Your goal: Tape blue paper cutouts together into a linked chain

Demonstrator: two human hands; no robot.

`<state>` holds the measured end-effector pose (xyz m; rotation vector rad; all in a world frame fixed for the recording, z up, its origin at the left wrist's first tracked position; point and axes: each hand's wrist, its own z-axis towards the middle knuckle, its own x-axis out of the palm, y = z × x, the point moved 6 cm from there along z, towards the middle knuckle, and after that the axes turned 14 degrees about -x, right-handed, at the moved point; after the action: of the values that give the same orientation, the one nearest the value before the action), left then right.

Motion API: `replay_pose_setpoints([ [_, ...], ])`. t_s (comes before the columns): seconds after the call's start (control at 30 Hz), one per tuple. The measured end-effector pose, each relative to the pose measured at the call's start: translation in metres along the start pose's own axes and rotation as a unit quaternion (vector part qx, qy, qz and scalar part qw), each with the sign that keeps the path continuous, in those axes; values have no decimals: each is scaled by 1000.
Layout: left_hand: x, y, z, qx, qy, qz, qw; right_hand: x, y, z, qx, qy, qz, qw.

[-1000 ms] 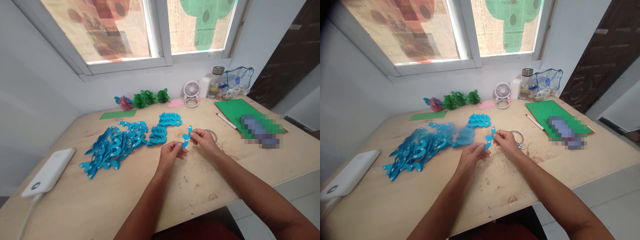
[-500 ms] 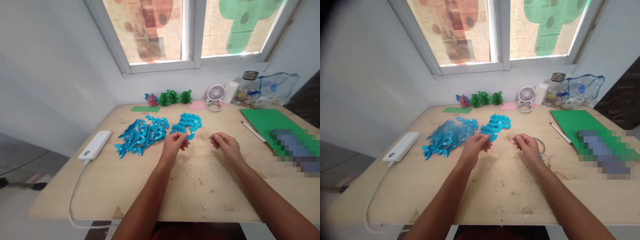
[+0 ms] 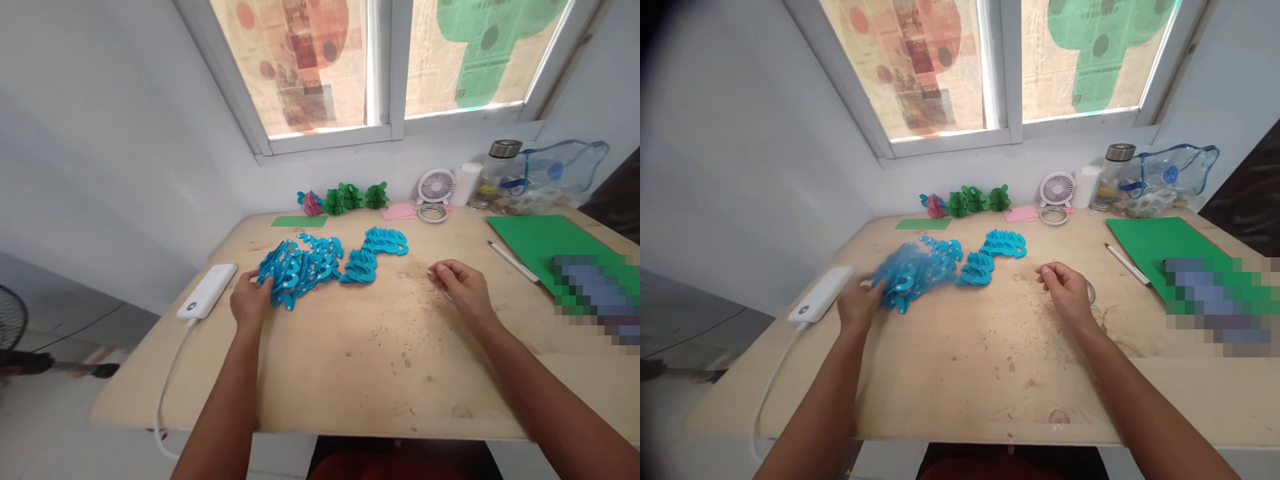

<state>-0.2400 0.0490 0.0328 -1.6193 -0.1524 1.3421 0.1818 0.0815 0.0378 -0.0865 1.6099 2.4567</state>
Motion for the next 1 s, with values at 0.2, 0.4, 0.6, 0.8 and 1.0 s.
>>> replay_pose_setpoints([
  [0.2,49,-55,-73,262,111,45,958,2,-1,1,-12,2,-32,999],
  [0.4,93,-106,-136,460,132,143,866,7,-8,-2,-24,41,-88,995],
  [0.6,112,-112,-142,459,140,238,845,8,-7,-3,-31,51,-90,994],
  [0.8,105,-107,-137,429,134,174,876,9,-7,-3,-28,49,-82,995],
  [1.0,79,-115,-147,430,111,55,894,13,-6,-5,-33,57,-80,995],
])
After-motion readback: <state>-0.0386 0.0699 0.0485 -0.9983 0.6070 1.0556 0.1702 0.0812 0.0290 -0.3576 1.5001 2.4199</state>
